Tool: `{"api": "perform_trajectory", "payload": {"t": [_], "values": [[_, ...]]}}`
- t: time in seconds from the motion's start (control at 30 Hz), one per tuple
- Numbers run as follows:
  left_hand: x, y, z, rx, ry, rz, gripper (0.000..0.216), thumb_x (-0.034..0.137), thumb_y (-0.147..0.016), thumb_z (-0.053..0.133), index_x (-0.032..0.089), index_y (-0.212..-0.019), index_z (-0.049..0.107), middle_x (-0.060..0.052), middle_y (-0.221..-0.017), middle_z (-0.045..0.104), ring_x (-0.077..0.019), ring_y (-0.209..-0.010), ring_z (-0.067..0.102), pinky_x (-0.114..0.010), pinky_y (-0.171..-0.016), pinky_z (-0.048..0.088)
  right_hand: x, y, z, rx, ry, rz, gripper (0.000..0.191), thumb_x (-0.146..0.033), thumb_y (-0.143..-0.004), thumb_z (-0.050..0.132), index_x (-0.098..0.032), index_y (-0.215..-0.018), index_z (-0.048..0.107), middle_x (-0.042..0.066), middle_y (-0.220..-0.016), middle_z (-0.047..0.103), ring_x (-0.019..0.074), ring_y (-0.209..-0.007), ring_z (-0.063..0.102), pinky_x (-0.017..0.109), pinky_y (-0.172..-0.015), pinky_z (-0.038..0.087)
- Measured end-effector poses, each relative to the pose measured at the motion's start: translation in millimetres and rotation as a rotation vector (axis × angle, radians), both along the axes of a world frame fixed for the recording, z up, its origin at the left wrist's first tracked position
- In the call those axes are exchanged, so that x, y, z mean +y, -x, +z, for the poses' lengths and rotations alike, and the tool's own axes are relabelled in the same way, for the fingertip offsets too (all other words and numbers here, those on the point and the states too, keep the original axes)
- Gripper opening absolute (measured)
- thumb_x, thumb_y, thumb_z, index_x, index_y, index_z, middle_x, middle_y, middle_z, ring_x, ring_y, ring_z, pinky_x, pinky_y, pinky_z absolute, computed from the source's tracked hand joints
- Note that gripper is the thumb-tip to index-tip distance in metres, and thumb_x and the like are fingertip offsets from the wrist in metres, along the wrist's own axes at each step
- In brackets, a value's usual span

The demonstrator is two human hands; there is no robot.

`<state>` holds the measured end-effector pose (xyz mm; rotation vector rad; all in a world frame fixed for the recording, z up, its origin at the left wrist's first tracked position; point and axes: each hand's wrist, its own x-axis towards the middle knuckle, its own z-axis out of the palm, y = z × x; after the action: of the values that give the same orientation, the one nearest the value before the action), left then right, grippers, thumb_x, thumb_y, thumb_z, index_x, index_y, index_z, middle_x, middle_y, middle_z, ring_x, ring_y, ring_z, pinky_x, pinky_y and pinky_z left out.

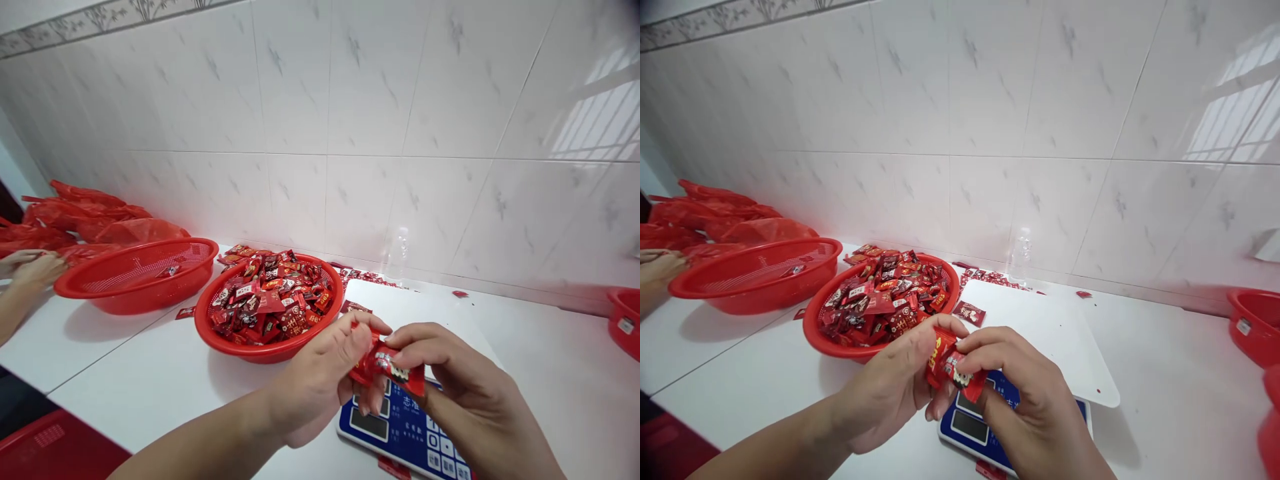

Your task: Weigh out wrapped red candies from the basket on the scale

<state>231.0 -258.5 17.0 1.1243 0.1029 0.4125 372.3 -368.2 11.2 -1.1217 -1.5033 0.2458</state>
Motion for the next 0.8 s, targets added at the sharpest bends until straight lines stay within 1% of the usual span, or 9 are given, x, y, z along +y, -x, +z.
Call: {"api": "perform_trajectory", "payload": {"t": [0.1, 0.17, 0.23, 0.33, 0.47, 0.53, 0.63, 0.7, 0.8], "values": [[-0.2, 2.3, -0.1, -0.021, -0.047, 0.009, 0.029, 0.029, -0.083, 0.067, 0.019, -0.103, 0.049, 0.003, -0.069, 0.057, -0.0055, -0.053, 0.052, -0.017, -0.053, 0.040, -3.2, 1.6, 1.7, 0.056, 0.037, 0.052, 0.029, -0.010, -0.087, 0.050, -0.035, -0.098, 0.062, 0.000, -0.107, 0.061, 0.0161, -0.097, 0.066, 0.026, -0.076, 0.059], [-0.8, 4.6, -0.7, -0.051, -0.099, 0.034, 0.028, 0.024, -0.084, 0.066, 0.020, -0.105, 0.048, 0.003, -0.070, 0.057, -0.0057, -0.057, 0.053, -0.018, -0.056, 0.041, -6.1, 2.1, 0.5, 0.101, 0.073, 0.064, 0.031, -0.013, -0.087, 0.052, -0.038, -0.104, 0.059, 0.000, -0.113, 0.059, 0.0175, -0.105, 0.064, 0.024, -0.077, 0.059], [-2.5, 7.8, -1.0, -0.073, -0.143, 0.068, 0.026, 0.021, -0.086, 0.064, 0.021, -0.107, 0.048, 0.003, -0.072, 0.056, -0.0061, -0.061, 0.053, -0.019, -0.060, 0.042, -8.7, 1.7, -2.4, 0.119, 0.125, 0.074, 0.039, -0.016, -0.084, 0.059, -0.040, -0.114, 0.054, 0.001, -0.121, 0.057, 0.0198, -0.108, 0.062, 0.027, -0.083, 0.058], [-6.0, 13.3, -2.0, -0.070, -0.212, 0.122, 0.027, 0.020, -0.086, 0.063, 0.023, -0.109, 0.047, 0.003, -0.078, 0.055, -0.0067, -0.066, 0.052, -0.021, -0.063, 0.041, -9.9, 1.2, -7.2, 0.159, 0.202, 0.098, 0.051, -0.023, -0.083, 0.064, -0.042, -0.126, 0.045, 0.002, -0.115, 0.062, 0.0206, -0.102, 0.065, 0.030, -0.081, 0.058], [-6.3, 18.2, -4.8, -0.044, -0.346, 0.191, 0.030, 0.022, -0.085, 0.064, 0.025, -0.111, 0.049, 0.002, -0.087, 0.053, -0.0085, -0.075, 0.051, -0.024, -0.070, 0.041, -5.0, 4.7, -8.0, 0.202, 0.170, 0.023, 0.033, -0.026, -0.088, 0.059, -0.042, -0.116, 0.052, -0.002, -0.098, 0.065, 0.0146, -0.088, 0.068, 0.025, -0.076, 0.059], [-3.9, 18.3, -6.4, -0.047, -0.318, 0.165, 0.033, 0.022, -0.086, 0.064, 0.026, -0.115, 0.048, 0.002, -0.088, 0.053, -0.0082, -0.077, 0.051, -0.024, -0.073, 0.041, -1.4, 6.9, -7.0, 0.195, 0.129, -0.010, 0.031, -0.026, -0.088, 0.060, -0.041, -0.114, 0.054, -0.002, -0.097, 0.066, 0.0133, -0.087, 0.069, 0.023, -0.076, 0.058], [-0.5, 15.3, -11.2, -0.051, -0.178, 0.008, 0.045, 0.028, -0.084, 0.066, 0.026, -0.121, 0.041, 0.001, -0.093, 0.055, -0.0090, -0.080, 0.054, -0.027, -0.078, 0.042, 4.1, 7.9, -6.9, 0.106, 0.098, -0.036, 0.032, -0.023, -0.088, 0.059, -0.039, -0.115, 0.053, -0.002, -0.099, 0.068, 0.0139, -0.089, 0.069, 0.022, -0.076, 0.058], [0.7, 12.7, -17.3, -0.022, -0.157, -0.048, 0.047, 0.034, -0.081, 0.069, 0.022, -0.118, 0.042, -0.001, -0.091, 0.056, -0.0086, -0.074, 0.056, -0.025, -0.072, 0.044, 7.2, 7.1, -9.5, -0.045, 0.113, -0.018, 0.031, -0.021, -0.089, 0.055, -0.037, -0.116, 0.055, 0.000, -0.101, 0.070, 0.0155, -0.091, 0.069, 0.023, -0.077, 0.058], [5.2, 13.1, -28.3, 0.055, -0.195, -0.073, 0.044, 0.045, -0.081, 0.065, 0.017, -0.110, 0.047, 0.000, -0.077, 0.056, -0.0063, -0.055, 0.052, -0.018, -0.049, 0.040, 10.7, 4.5, -19.0, -0.245, 0.149, -0.015, 0.033, -0.025, -0.088, 0.056, -0.034, -0.120, 0.057, 0.001, -0.099, 0.072, 0.0166, -0.087, 0.071, 0.021, -0.072, 0.059]]}}
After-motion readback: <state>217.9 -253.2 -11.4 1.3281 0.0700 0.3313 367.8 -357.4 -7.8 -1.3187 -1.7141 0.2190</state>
